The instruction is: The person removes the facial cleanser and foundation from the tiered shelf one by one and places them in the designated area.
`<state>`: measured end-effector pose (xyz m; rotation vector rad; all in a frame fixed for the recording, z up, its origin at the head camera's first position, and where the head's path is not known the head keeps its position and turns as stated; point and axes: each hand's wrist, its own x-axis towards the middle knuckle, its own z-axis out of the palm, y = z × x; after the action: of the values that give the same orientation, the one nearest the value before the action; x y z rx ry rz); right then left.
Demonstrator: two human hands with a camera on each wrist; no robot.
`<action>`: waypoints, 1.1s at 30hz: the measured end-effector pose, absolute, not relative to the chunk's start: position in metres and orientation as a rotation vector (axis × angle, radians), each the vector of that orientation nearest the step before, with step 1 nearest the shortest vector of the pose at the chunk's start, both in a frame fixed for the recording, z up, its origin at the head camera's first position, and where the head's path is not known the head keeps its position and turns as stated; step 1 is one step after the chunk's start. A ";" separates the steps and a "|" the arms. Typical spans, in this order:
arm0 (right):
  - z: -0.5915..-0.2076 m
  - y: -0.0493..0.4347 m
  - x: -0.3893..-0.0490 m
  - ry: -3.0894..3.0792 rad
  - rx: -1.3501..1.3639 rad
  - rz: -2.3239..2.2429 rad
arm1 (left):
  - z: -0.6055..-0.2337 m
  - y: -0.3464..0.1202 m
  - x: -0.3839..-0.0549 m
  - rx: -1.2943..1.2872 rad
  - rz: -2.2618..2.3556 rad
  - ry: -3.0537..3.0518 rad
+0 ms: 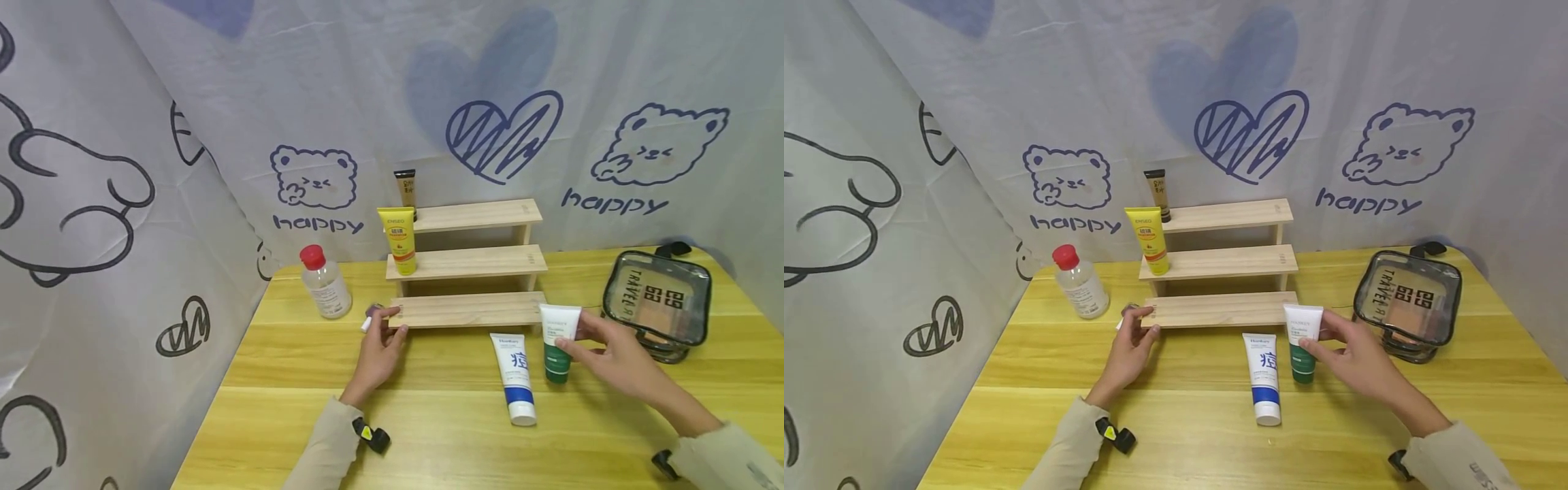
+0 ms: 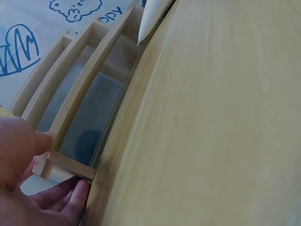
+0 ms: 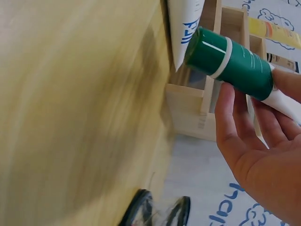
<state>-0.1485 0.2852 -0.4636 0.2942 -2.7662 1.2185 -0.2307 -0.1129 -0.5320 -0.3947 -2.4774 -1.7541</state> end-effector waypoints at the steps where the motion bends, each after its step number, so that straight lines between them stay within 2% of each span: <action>1: -0.465 0.286 -0.149 -2.778 0.294 1.223 | -0.532 -0.113 -0.231 -0.392 -1.753 -2.480; 24: -0.489 0.288 -0.151 -2.877 0.194 1.601 | -0.531 -0.113 -0.231 -0.395 -1.727 -2.488; 33: -0.489 0.286 -0.155 -2.992 0.071 1.748 | -0.530 -0.113 -0.230 -0.374 -1.748 -2.492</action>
<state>-0.1547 0.2864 -0.4894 0.0715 -2.9920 1.7480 -0.2302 -0.1131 -0.5303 -0.3739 -2.4921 -1.7475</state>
